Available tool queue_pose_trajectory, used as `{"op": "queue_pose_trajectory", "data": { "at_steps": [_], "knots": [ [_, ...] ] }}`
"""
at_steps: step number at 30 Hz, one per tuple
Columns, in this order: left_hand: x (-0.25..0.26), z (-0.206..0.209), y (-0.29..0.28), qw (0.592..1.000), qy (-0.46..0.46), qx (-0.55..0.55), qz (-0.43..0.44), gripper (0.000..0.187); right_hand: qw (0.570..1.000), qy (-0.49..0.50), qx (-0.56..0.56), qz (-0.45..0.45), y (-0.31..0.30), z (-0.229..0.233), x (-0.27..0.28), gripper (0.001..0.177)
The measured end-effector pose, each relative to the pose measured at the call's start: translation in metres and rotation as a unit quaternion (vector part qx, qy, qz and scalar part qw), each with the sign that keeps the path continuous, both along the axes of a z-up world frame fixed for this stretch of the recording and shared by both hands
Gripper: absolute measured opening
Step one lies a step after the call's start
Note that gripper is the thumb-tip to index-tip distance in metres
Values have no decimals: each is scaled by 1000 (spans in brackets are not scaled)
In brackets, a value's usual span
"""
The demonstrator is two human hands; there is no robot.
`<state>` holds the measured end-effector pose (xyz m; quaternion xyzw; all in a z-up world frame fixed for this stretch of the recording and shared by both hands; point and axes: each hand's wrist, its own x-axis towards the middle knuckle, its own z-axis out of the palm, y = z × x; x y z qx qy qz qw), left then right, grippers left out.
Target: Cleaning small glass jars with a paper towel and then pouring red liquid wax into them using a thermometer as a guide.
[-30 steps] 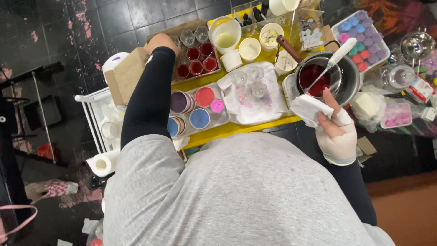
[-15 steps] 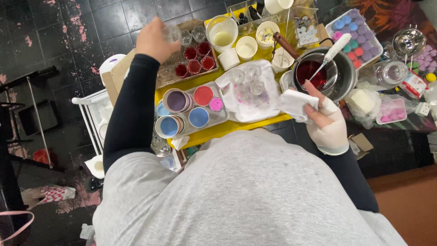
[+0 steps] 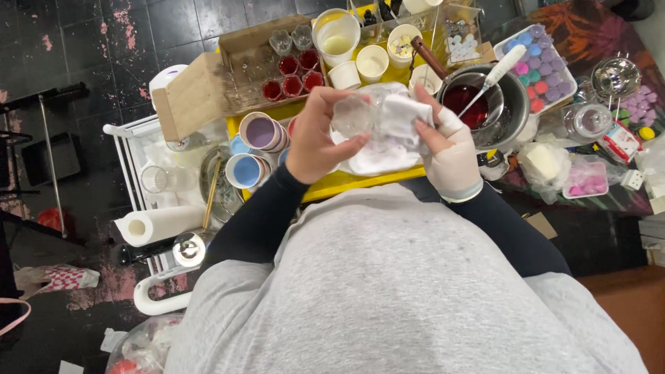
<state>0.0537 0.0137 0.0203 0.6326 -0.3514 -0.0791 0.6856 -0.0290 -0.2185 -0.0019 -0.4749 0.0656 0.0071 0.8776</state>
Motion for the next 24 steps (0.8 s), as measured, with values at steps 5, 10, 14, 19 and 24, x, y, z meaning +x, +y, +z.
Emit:
{"op": "queue_pose_trajectory", "data": {
  "at_steps": [5,10,14,19,24],
  "knots": [
    [-28,-43,-25,971,221,-92,-7,48,957,-163,-236,-36,-2,11,-11,55],
    [-39,-32,-37,911,384,-131,-75,43,784,-378,-493,-7,-4,25,-5,70],
    [-42,-32,-36,864,453,-187,-118,47,723,-436,-535,12,-12,20,-11,70],
    [-46,-28,-36,836,487,-208,-141,47,676,-490,-550,32,-29,18,-19,63],
    [-39,-29,-42,858,454,-224,-82,45,727,-396,-554,91,-40,19,-31,55]
  ]
}}
